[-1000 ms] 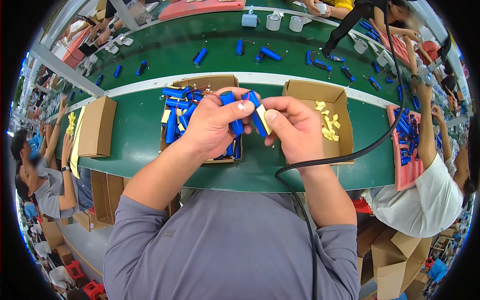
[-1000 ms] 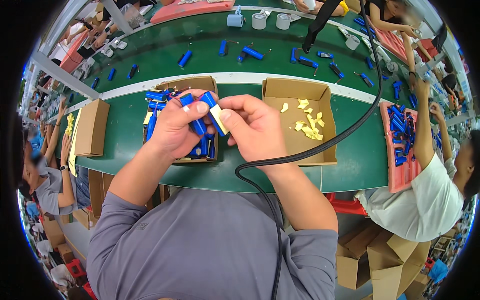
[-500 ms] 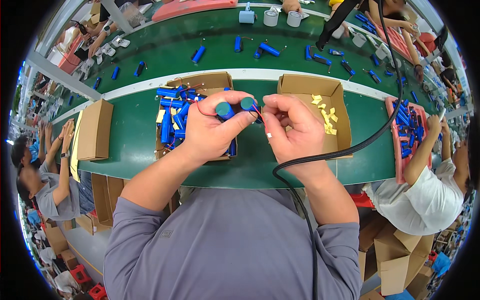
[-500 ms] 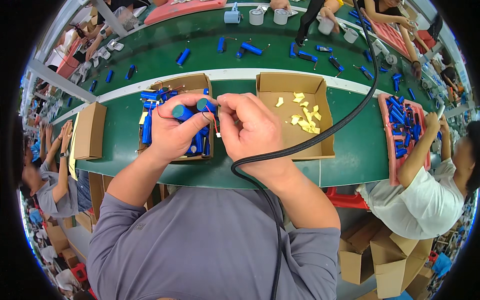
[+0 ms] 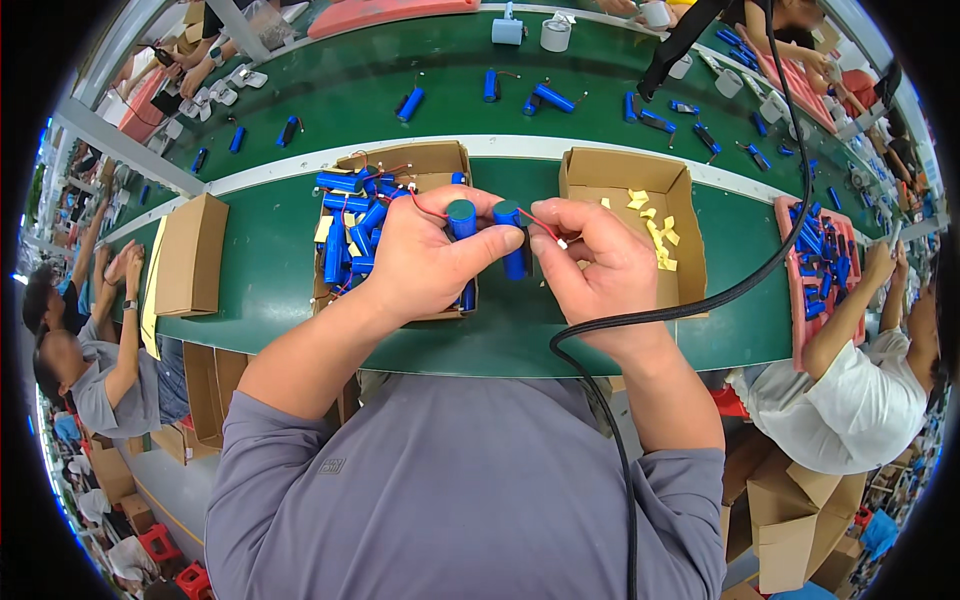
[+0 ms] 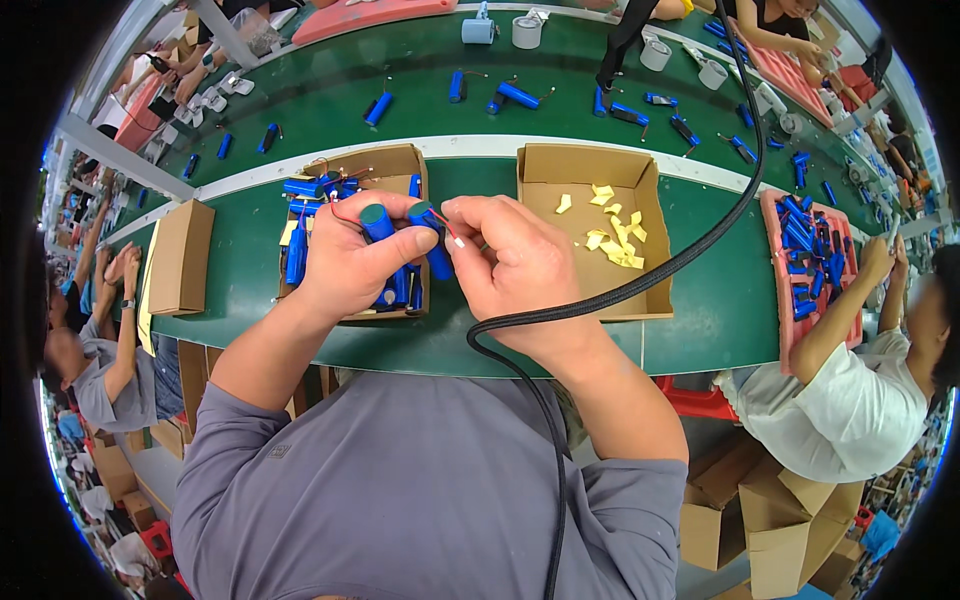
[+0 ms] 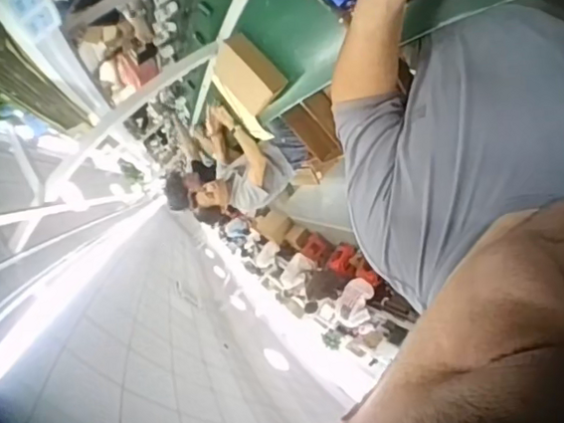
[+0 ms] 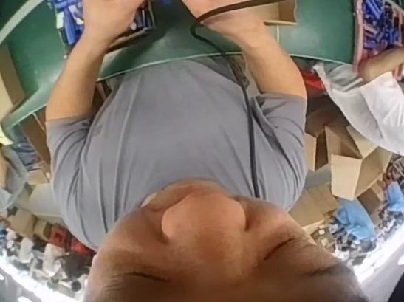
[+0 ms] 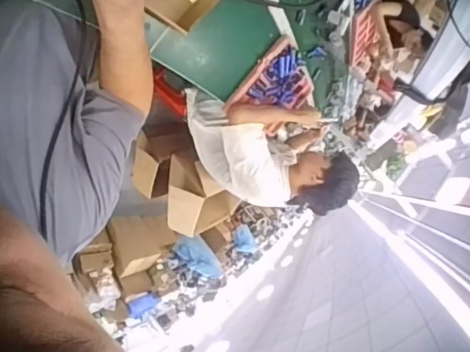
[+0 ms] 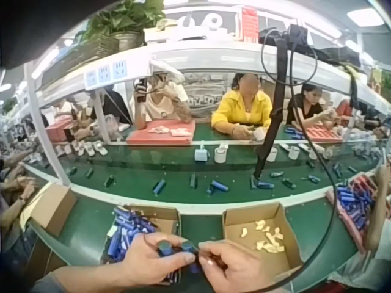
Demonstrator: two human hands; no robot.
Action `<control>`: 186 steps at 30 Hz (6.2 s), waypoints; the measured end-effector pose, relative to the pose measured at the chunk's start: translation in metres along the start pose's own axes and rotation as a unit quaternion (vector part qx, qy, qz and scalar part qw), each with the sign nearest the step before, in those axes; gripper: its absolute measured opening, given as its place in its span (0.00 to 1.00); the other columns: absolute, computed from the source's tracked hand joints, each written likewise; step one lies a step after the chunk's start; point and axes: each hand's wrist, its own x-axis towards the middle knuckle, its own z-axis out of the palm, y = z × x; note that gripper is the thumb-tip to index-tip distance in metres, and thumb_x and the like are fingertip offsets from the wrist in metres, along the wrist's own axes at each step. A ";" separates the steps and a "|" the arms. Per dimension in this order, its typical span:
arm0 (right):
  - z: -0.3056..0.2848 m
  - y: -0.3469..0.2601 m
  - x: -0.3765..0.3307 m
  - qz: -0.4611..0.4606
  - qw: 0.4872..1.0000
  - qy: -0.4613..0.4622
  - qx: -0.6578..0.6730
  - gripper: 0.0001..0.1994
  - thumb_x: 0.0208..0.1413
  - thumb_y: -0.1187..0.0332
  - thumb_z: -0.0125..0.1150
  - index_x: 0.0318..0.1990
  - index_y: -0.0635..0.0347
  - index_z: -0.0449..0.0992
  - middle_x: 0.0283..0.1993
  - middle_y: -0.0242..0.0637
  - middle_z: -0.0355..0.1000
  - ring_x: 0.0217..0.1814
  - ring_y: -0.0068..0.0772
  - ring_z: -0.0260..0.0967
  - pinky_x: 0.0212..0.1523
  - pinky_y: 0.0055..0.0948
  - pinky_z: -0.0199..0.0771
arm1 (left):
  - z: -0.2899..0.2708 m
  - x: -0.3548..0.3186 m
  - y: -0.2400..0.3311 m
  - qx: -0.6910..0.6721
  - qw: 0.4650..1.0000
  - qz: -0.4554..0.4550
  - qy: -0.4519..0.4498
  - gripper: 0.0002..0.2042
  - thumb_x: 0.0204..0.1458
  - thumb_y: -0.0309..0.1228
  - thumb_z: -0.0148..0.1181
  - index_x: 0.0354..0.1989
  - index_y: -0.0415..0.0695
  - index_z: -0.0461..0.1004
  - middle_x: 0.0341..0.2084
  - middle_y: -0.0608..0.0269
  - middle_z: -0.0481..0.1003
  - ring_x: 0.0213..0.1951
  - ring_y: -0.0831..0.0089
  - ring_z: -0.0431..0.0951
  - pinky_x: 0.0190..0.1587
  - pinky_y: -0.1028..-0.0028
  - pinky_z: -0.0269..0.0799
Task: The person takes battery cells and adhesive strips from cardboard boxes, peels the backing from the strips to tape pairs of batteries together, and places the assembled battery packs onto the conveyor belt.
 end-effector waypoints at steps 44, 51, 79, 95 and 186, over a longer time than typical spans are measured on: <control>-0.008 0.003 0.011 -0.025 0.998 0.021 -0.051 0.19 0.44 0.71 0.60 0.46 0.64 0.68 0.37 0.47 0.67 0.37 0.51 0.67 0.39 0.38 0.69 | 0.034 0.028 0.032 -0.352 0.930 -0.100 -0.021 0.15 0.57 0.31 0.53 0.49 0.36 0.67 0.40 0.57 0.71 0.44 0.67 0.71 0.50 0.64 0.67; -0.017 0.007 0.002 0.058 0.993 0.049 0.094 0.12 0.45 0.77 0.60 0.39 0.64 0.72 0.36 0.38 0.69 0.36 0.29 0.69 0.30 0.24 0.71 | 0.032 0.019 0.023 -0.193 0.979 -0.060 -0.022 0.13 0.54 0.25 0.58 0.47 0.36 0.73 0.36 0.65 0.75 0.37 0.80 0.73 0.40 0.78 0.72; -0.012 -0.006 0.006 0.023 0.998 0.052 -0.013 0.11 0.47 0.82 0.58 0.41 0.67 0.72 0.30 0.39 0.72 0.29 0.25 0.72 0.27 0.23 0.73 | 0.019 0.008 0.014 0.222 0.949 0.225 0.003 0.15 0.42 0.23 0.65 0.41 0.37 0.76 0.32 0.54 0.78 0.31 0.68 0.79 0.29 0.75 0.74; -0.093 0.074 -0.003 0.086 0.901 0.016 -0.425 0.08 0.46 0.69 0.60 0.35 0.61 0.77 0.50 0.46 0.69 0.50 0.53 0.62 0.53 0.41 0.63 | -0.054 0.103 0.015 0.169 0.981 -0.016 0.093 0.19 0.52 0.30 0.58 0.51 0.33 0.69 0.35 0.60 0.76 0.35 0.76 0.76 0.42 0.78 0.72; 0.028 0.007 0.024 0.122 0.978 0.131 0.104 0.07 0.54 0.75 0.56 0.25 0.64 0.69 0.29 0.35 0.72 0.28 0.18 0.66 0.29 0.18 0.68 | -0.076 -0.015 0.026 -0.331 0.942 -0.045 0.023 0.09 0.56 0.32 0.52 0.43 0.44 0.66 0.37 0.54 0.75 0.33 0.73 0.77 0.31 0.73 0.75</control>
